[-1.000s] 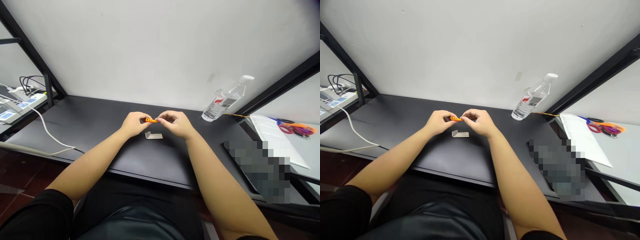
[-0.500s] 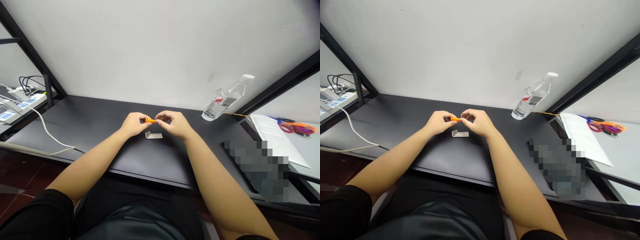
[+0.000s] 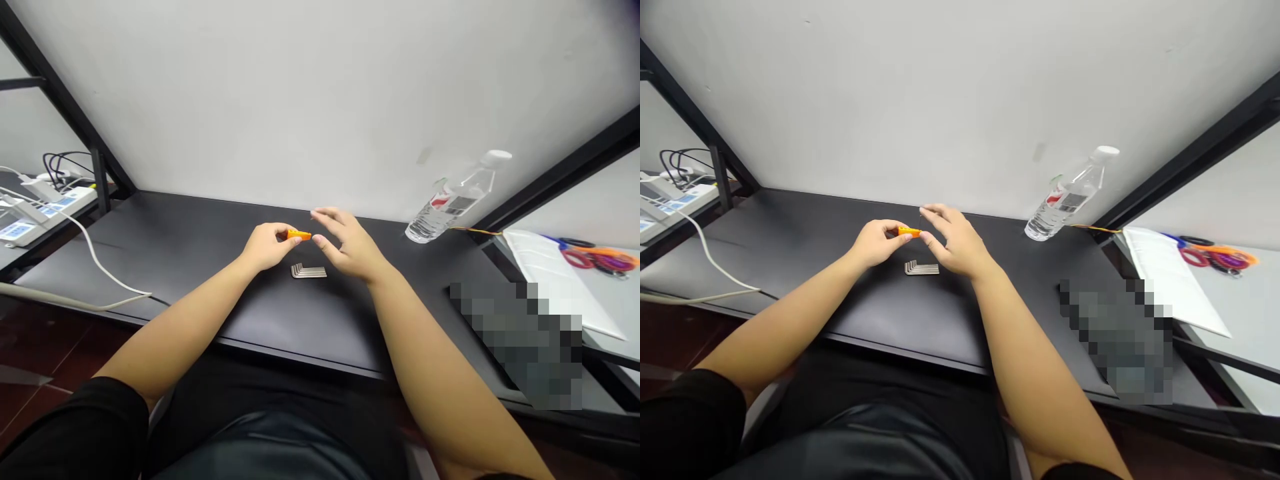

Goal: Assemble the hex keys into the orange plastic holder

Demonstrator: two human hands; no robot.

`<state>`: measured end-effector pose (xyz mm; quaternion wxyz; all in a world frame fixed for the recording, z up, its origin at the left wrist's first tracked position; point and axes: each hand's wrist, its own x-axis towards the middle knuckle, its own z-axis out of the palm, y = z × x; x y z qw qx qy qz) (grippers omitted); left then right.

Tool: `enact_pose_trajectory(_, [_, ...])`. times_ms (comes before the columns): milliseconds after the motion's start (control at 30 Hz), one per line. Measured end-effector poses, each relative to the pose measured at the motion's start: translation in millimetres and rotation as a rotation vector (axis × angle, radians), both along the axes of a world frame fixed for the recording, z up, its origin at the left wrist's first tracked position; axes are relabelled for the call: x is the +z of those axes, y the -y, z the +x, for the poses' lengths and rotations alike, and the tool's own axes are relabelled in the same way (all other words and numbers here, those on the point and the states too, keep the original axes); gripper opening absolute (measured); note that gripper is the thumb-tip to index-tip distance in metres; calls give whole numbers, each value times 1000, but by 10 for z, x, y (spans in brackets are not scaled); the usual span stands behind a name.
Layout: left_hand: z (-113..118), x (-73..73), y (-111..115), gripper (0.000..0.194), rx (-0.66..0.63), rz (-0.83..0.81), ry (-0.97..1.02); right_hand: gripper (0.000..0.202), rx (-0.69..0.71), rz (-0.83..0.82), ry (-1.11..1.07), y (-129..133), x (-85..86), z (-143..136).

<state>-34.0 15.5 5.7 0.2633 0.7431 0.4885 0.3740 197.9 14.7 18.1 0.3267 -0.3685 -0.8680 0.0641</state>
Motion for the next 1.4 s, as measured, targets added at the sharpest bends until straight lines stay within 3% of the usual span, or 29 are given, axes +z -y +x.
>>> enact_pose_trajectory(100, [-5,-3,-14,23,-12,-7,6,43,82,-97,147,20,10,1])
enact_pose_trajectory(267, [-5,-15,-24,20,10,4,39,49,-42,-356,187,10,2,47])
enact_pose_trajectory(400, [0,-23,-21,17,28,9,50,47,5,-561,336,-11,-30,56])
enact_pose_trajectory(567, [6,-25,-22,18,-4,-3,42,36,-4,-657,403,-3,-40,20])
enact_pose_trajectory(733, [7,-52,-37,16,-34,1,41,28,31,-659,420,24,-14,4])
enact_pose_trajectory(900, [1,-77,-61,15,-56,9,85,17,136,-521,327,50,56,52])
enact_pose_trajectory(1167, [4,-100,-83,15,-74,-4,142,23,-85,-279,-347,90,95,6])
enact_pose_trajectory(1400, [16,-63,-61,17,-94,-5,165,29,-76,-324,-345,113,64,-87])
